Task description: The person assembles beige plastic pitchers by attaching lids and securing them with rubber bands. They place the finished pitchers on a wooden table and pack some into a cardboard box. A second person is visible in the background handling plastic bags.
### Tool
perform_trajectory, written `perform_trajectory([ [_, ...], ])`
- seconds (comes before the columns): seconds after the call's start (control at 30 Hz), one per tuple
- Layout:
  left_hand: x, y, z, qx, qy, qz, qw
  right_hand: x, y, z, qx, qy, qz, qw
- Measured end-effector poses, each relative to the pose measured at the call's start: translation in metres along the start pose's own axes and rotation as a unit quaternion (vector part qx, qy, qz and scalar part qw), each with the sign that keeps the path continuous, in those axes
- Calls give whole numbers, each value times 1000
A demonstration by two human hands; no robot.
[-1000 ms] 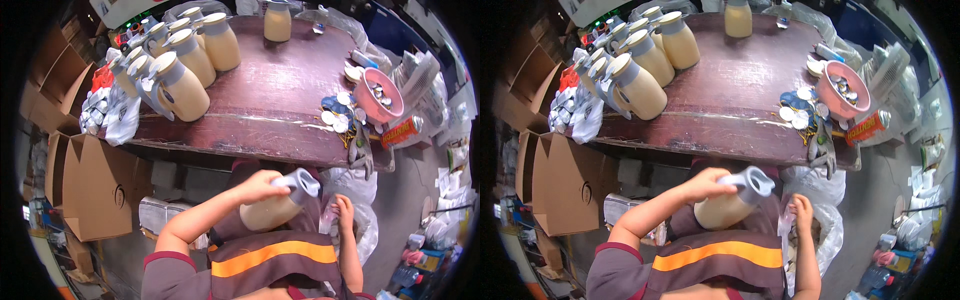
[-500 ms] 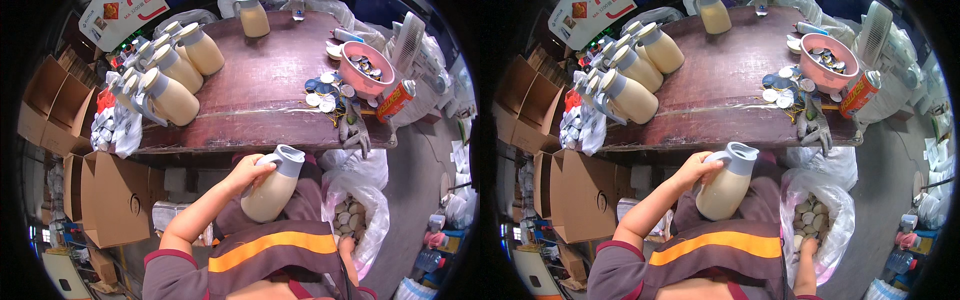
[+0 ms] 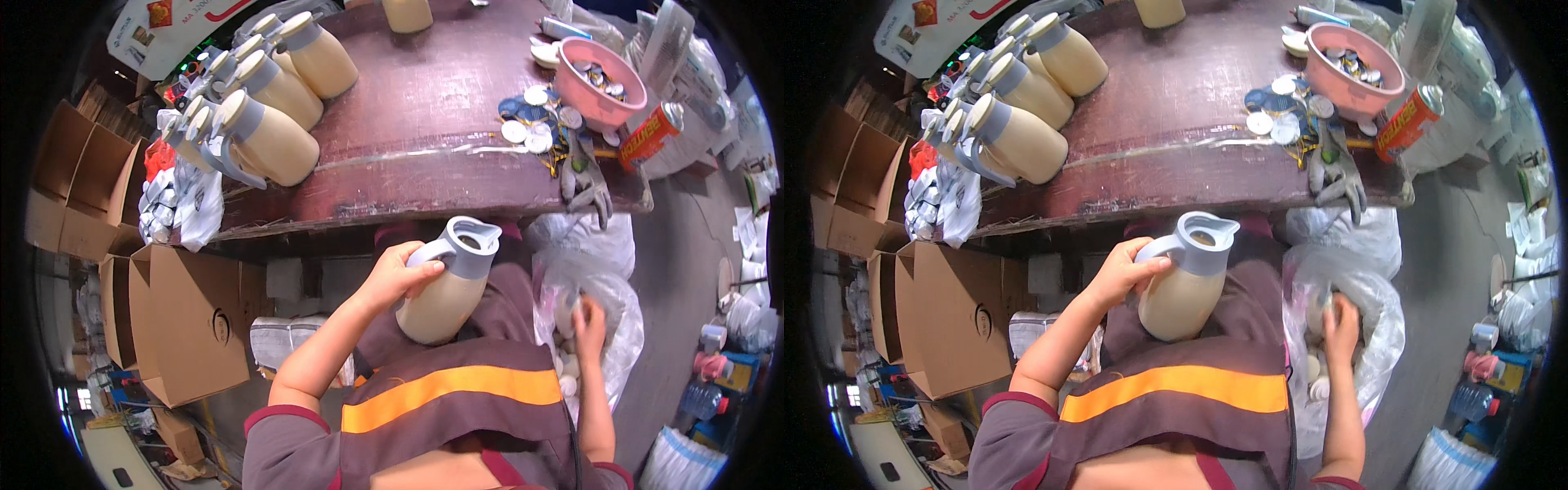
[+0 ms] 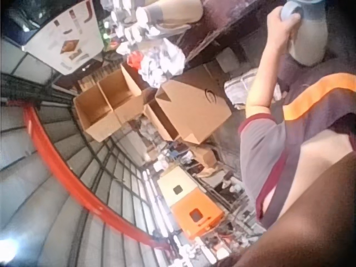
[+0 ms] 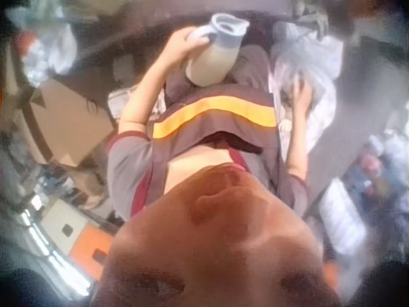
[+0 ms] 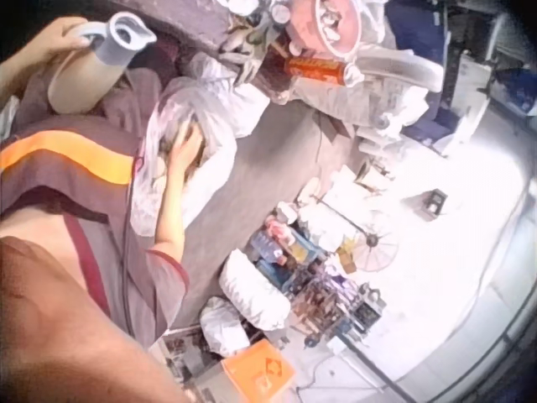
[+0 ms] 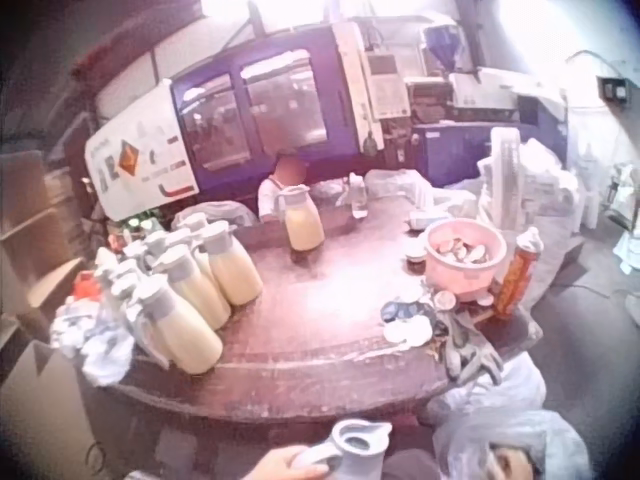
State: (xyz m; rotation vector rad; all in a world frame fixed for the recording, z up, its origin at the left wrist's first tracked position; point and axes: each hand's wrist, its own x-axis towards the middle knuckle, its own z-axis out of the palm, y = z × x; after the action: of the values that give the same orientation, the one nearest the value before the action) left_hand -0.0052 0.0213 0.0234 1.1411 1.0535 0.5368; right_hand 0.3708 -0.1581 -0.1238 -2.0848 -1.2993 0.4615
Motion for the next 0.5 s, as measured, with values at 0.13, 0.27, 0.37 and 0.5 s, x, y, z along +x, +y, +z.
perform_trajectory([
  [0.13, -13, 3, 8, 67, -31, -16, 997, 64, -108, -17, 446, -64, 131, 883],
  [0.27, -22, -7, 22, 98, -42, 15, 994, 96, -178, 4, 399, -361, 61, 841],
  [0.37, -30, -11, 15, 122, -44, 15, 991, 95, -197, 21, 246, -346, -119, 898],
  [0.5, -32, -19, 9, 157, -50, 39, 986, 55, -232, 26, 110, -261, -205, 937],
])
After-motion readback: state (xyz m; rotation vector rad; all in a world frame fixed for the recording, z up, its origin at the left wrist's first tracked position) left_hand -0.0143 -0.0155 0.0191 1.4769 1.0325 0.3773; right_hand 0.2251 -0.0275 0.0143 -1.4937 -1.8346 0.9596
